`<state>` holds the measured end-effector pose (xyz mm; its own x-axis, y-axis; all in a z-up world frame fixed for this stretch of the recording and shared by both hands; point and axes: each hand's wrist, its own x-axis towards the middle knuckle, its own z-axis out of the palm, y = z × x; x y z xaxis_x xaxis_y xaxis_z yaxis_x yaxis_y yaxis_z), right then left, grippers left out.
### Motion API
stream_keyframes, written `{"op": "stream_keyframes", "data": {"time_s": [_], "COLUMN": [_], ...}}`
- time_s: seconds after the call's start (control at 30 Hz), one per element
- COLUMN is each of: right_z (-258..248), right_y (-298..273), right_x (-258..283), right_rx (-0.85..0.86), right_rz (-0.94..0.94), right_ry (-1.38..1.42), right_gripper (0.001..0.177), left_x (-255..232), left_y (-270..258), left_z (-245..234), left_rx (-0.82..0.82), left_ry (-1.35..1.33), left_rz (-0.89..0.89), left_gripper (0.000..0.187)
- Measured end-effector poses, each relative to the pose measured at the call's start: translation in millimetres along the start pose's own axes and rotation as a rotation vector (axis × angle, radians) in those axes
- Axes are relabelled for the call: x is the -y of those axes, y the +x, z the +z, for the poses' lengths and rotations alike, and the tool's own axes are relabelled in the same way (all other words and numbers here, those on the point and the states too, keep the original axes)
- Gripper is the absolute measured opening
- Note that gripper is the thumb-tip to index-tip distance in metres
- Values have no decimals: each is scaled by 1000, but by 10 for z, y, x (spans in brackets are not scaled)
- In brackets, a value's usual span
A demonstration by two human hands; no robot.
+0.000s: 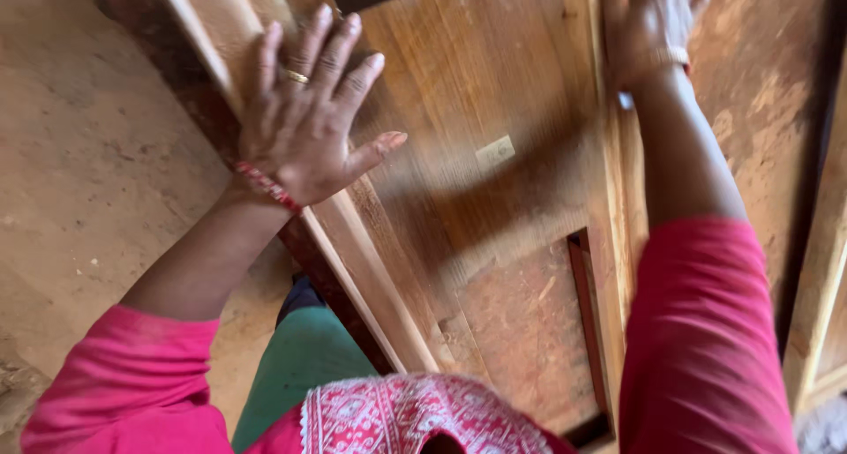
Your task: The person sands a wooden frame by hand, moving it on a workbench and rubbing the surface and edges. Another person briefly assists by holding the frame. The person continues sanding different sections of the frame throughout the clip.
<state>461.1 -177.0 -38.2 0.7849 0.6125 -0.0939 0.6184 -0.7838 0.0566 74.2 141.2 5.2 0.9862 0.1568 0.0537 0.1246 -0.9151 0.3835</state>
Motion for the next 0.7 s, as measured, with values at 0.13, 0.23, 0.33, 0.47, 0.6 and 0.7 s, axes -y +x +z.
{"op": "stream_keyframes", "data": {"time_s": [0.13, 0.23, 0.33, 0.47, 0.6, 0.7], "right_z": [-297, -637, -674, -399, -438, -628], "right_y": [138, -1119, -2252, -1933, -95, 869], "right_x": [337, 252, 9, -170, 367, 837], "right_rx": [-82, -76, -15, -47, -83, 99], "right_rz": [1, 44, 113, 67, -110, 161], "right_ry": [-143, 152, 112, 109, 50, 96], "right_gripper": [81, 73, 74, 72, 67, 60], "left_x": [-59, -107, -76, -60, -74, -147], "left_y": [112, 119, 111, 179, 95, 79], "left_z": [-193, -214, -214, -180, -181, -132], "left_rx": [-74, -32, 26, 22, 44, -28], "left_ry": [1, -2, -18, -48, -43, 4], "left_rz": [6, -15, -32, -34, -67, -42], "left_gripper": [81, 81, 80, 82, 84, 82]}}
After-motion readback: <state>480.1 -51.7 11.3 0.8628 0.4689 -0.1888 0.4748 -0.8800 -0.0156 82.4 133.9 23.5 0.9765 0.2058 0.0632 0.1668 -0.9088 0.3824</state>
